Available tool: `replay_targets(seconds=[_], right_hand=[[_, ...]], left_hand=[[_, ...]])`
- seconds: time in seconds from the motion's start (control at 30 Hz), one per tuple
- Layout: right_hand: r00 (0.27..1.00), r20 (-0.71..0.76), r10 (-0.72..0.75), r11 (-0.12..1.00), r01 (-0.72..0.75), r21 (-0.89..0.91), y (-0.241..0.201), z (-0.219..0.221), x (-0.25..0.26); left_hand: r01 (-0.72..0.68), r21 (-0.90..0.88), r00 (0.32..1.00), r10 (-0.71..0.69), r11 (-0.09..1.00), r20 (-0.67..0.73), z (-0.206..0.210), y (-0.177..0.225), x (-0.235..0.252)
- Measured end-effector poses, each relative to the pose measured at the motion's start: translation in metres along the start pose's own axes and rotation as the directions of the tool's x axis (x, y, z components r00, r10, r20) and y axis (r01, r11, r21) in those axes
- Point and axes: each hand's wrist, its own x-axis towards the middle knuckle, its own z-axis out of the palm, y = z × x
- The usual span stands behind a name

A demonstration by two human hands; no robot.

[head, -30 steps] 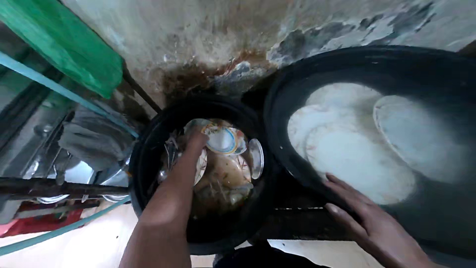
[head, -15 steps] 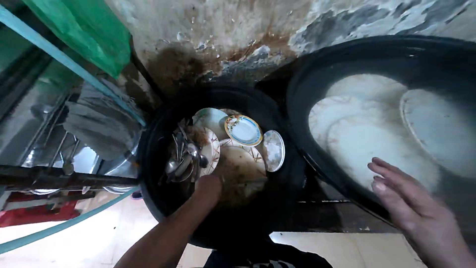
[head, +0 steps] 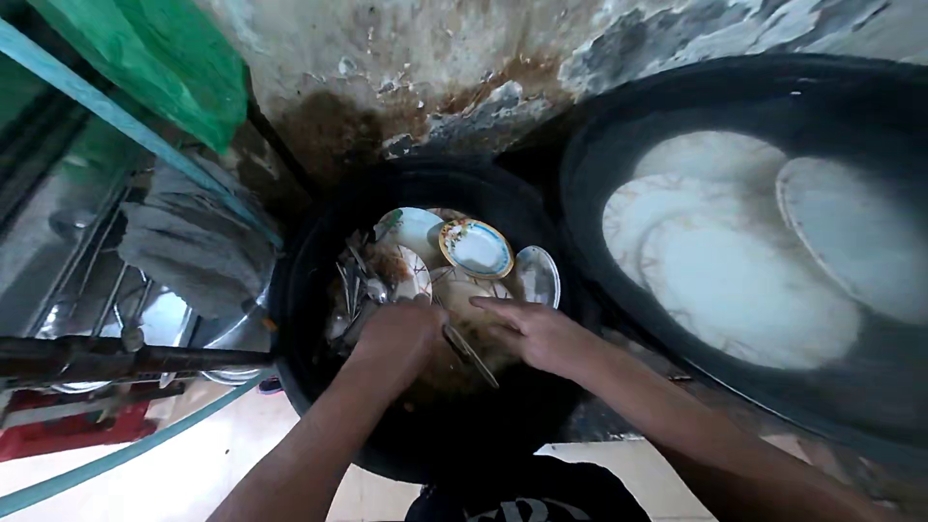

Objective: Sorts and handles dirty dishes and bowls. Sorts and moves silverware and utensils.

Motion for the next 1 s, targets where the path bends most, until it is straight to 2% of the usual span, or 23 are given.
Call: replay_targets(seconds=[0.03, 0.07, 0.1, 0.13, 0.2, 0.27, 0.3, 0.4, 0.43, 0.47, 0.53, 0.6, 0.63, 0.7, 0.77, 0.8, 0.83, 0.9, 0.93, 1.0], right_hand=[[0.994, 0.094, 0.051, 0.996, -0.058, 0.065, -0.002, 0.003, 0.01], [0.982, 0.167, 0.093, 0.985, -0.116, 0.131, -0.001, 0.007, 0.019], [0.974, 0.194, 0.116, 0.968, -0.155, 0.197, 0.0, 0.011, 0.024], [0.974, 0.175, 0.144, 0.942, -0.189, 0.279, -0.001, 0.013, 0.025], [0.982, 0.013, 0.186, 0.854, -0.168, 0.492, 0.008, 0.021, 0.024], [0.959, -0.092, 0.267, 0.686, -0.122, 0.718, 0.016, 0.019, 0.021], [0.948, -0.128, 0.292, 0.62, -0.085, 0.78, 0.024, 0.016, 0.02], [0.925, -0.179, 0.334, 0.525, -0.026, 0.851, 0.041, 0.012, 0.014], [0.92, -0.187, 0.346, 0.5, -0.012, 0.866, 0.044, 0.012, 0.014], [0.915, -0.193, 0.354, 0.475, 0.002, 0.88, 0.045, 0.011, 0.015], [0.912, -0.187, 0.364, 0.432, 0.013, 0.902, 0.046, 0.009, 0.017], [0.912, -0.159, 0.377, 0.391, -0.002, 0.92, 0.045, 0.006, 0.018], [0.914, -0.146, 0.378, 0.379, -0.009, 0.925, 0.045, 0.006, 0.019], [0.919, -0.137, 0.37, 0.371, -0.011, 0.929, 0.045, 0.007, 0.02], [0.919, -0.132, 0.373, 0.36, -0.012, 0.933, 0.046, 0.006, 0.021], [0.919, -0.122, 0.375, 0.357, -0.021, 0.934, 0.046, 0.006, 0.021], [0.921, -0.106, 0.375, 0.362, -0.04, 0.931, 0.046, 0.005, 0.021], [0.943, -0.057, 0.329, 0.4, -0.084, 0.913, 0.046, 0.005, 0.021], [0.957, -0.024, 0.288, 0.425, -0.106, 0.899, 0.046, 0.005, 0.021], [0.975, 0.049, 0.217, 0.439, -0.143, 0.887, 0.042, 0.004, 0.019]], left_hand=[[-0.129, 0.04, 0.979, 0.134, 0.991, -0.151, -0.003, 0.0, -0.001], [-0.232, 0.076, 0.928, 0.244, 0.97, -0.283, -0.005, 0.0, 0.001], [-0.294, 0.08, 0.88, 0.303, 0.952, -0.366, -0.01, 0.002, 0.006], [-0.321, 0.052, 0.863, 0.315, 0.946, -0.396, -0.017, 0.005, 0.012], [-0.29, -0.131, 0.913, 0.233, 0.948, -0.335, -0.029, 0.006, 0.029], [-0.152, -0.304, 0.981, 0.106, 0.941, -0.163, -0.024, -0.001, 0.053], [-0.111, -0.275, 0.989, 0.079, 0.955, -0.125, -0.01, -0.008, 0.067], [-0.14, -0.069, 0.982, 0.13, 0.988, -0.14, 0.052, -0.016, 0.095], [-0.12, -0.04, 0.99, 0.117, 0.992, -0.084, 0.062, -0.011, 0.099], [-0.087, 0.013, 0.996, 0.087, 0.996, -0.024, 0.067, -0.005, 0.103], [-0.024, 0.251, 0.984, -0.022, 0.968, 0.175, 0.064, 0.013, 0.109], [-0.019, 0.391, 0.974, -0.071, 0.92, 0.214, 0.065, 0.021, 0.115], [-0.011, 0.406, 0.977, -0.077, 0.914, 0.2, 0.066, 0.021, 0.116], [0.032, 0.316, 0.989, -0.076, 0.948, 0.128, 0.066, 0.017, 0.118], [0.049, 0.107, 0.997, -0.055, 0.993, 0.052, 0.059, 0.009, 0.119], [-0.027, 0.029, 1.0, 0.028, 0.999, -0.009, 0.057, 0.002, 0.118], [-0.162, 0.006, 0.985, 0.162, 0.987, -0.056, 0.054, -0.005, 0.116], [-0.352, 0.078, 0.934, 0.356, 0.933, -0.038, 0.037, -0.008, 0.109], [-0.384, 0.105, 0.922, 0.387, 0.917, -0.009, 0.022, -0.003, 0.102], [-0.311, 0.099, 0.949, 0.304, 0.945, 0.082, -0.016, 0.019, 0.083]])
